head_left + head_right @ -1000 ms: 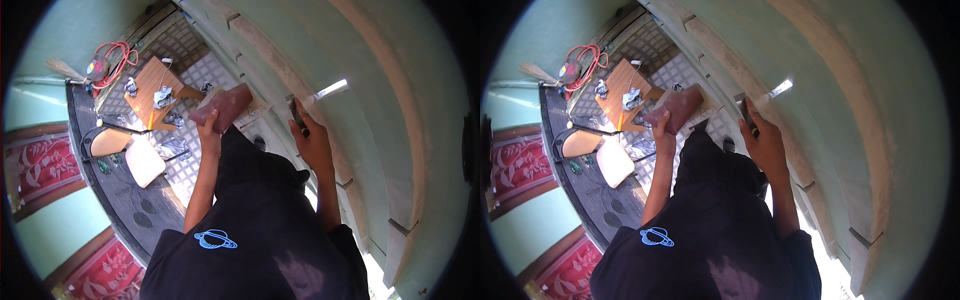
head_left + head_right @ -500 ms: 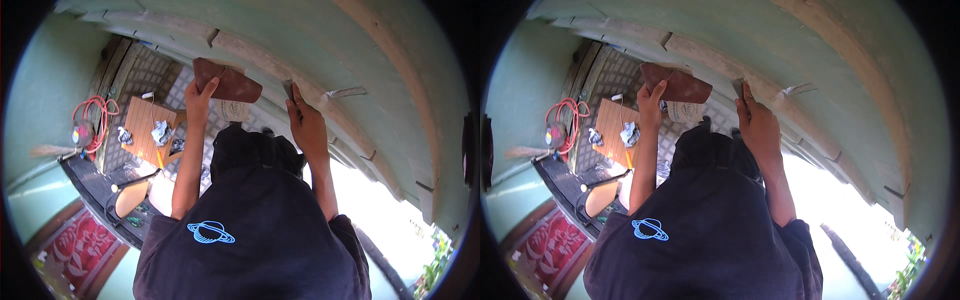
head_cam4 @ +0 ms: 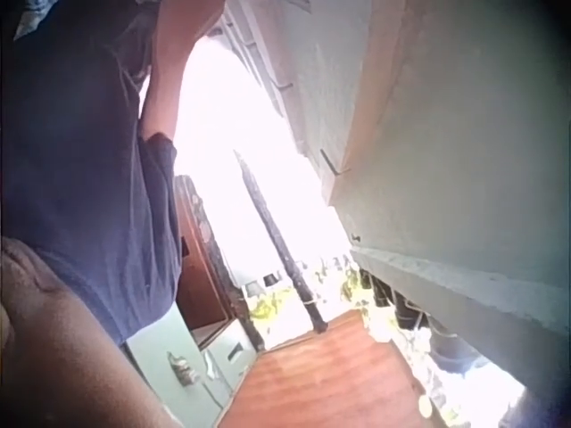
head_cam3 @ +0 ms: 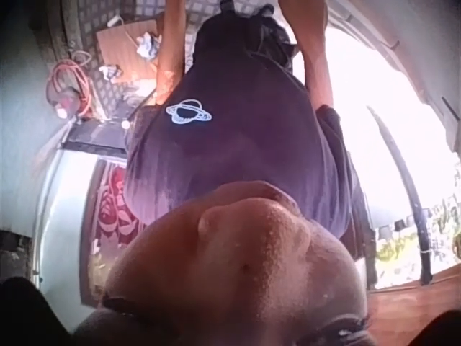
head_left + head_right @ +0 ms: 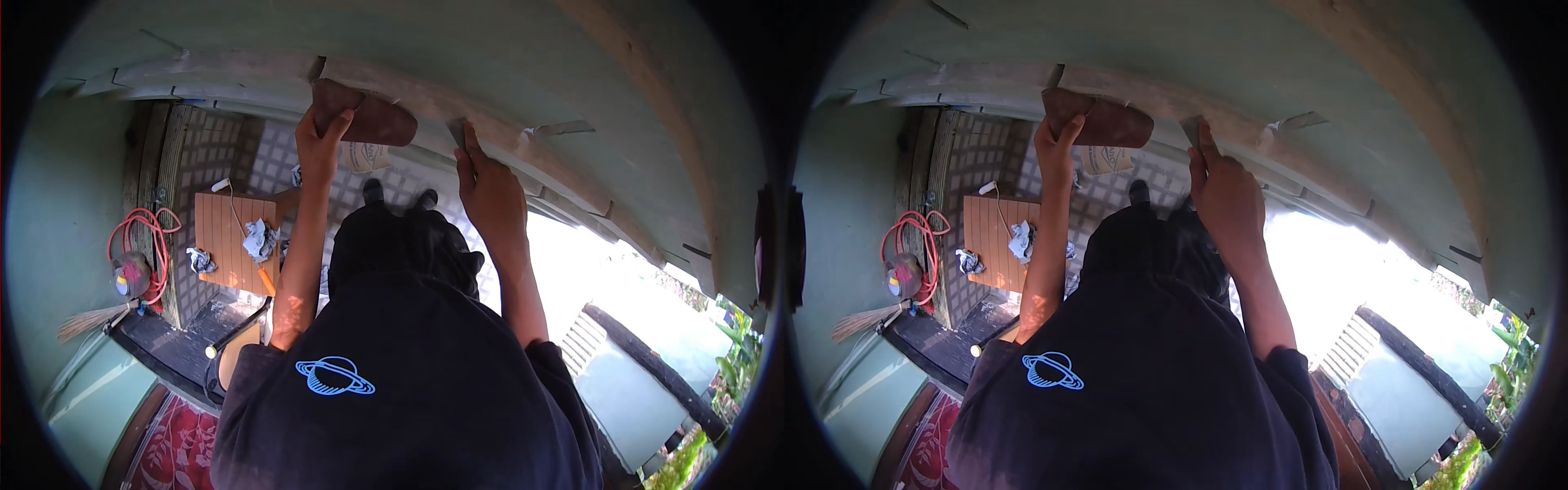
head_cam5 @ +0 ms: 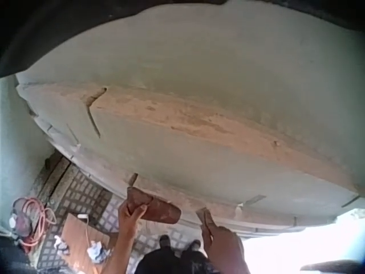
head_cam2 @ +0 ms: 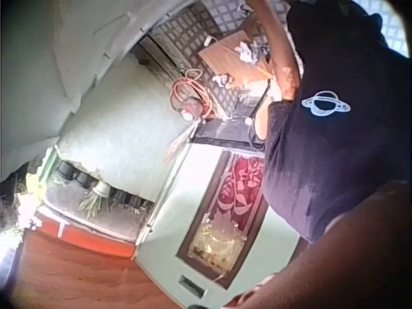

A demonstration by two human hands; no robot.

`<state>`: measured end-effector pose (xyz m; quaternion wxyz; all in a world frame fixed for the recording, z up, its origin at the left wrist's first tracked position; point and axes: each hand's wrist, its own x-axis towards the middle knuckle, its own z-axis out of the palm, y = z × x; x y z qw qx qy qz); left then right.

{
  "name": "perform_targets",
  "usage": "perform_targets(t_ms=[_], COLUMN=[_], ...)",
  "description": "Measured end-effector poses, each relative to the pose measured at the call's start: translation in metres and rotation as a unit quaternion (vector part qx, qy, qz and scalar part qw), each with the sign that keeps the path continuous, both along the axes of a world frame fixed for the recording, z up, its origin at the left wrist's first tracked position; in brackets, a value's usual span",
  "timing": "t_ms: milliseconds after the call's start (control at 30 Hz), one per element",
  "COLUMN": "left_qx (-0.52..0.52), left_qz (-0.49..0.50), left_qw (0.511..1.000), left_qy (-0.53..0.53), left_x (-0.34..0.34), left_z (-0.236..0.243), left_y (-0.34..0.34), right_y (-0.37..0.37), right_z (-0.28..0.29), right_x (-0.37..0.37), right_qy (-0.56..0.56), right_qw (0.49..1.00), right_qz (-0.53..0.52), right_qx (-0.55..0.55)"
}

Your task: Scraping old paint and debris from a wall followed by sanding to prepare the surface for painting.

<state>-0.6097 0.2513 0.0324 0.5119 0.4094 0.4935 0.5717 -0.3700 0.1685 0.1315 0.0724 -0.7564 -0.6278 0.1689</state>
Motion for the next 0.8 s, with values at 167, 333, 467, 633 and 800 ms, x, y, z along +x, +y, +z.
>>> perform_targets(t_ms=[167, 333, 467, 633, 800], left_qx=[0.02, 0.028, 0.03, 0.026, 0.025], left_qz=[-0.011, -0.037, -0.046, -0.045, -0.036], left_qw=[1.0, 0.997, 0.998, 0.999, 0.999], left_qy=[0.0, 0.054, 0.004, 0.016, -0.014], left_x=[0.0, -0.007, -0.004, -0.008, -0.005], left_z=[-0.001, 0.001, 0.001, -0.007, -0.003], left_y=[0.003, 0.011, 0.016, 0.018, 0.019], right_y=[0.006, -0.003, 0.012, 0.004, 0.008], right_z=[0.005, 0.0, 0.009, 0.01, 0.005], right_x=[-0.009, -0.011, -0.016, -0.017, -0.013], right_qy=[-0.045, -0.03, -0.054, 0.004, 0.01], right_qw=[0.999, 0.999, 0.998, 0.996, 0.999], right_qz=[-0.007, -0.031, -0.037, -0.074, -0.048], right_qx=[-0.016, -0.013, -0.008, -0.039, 0.007])
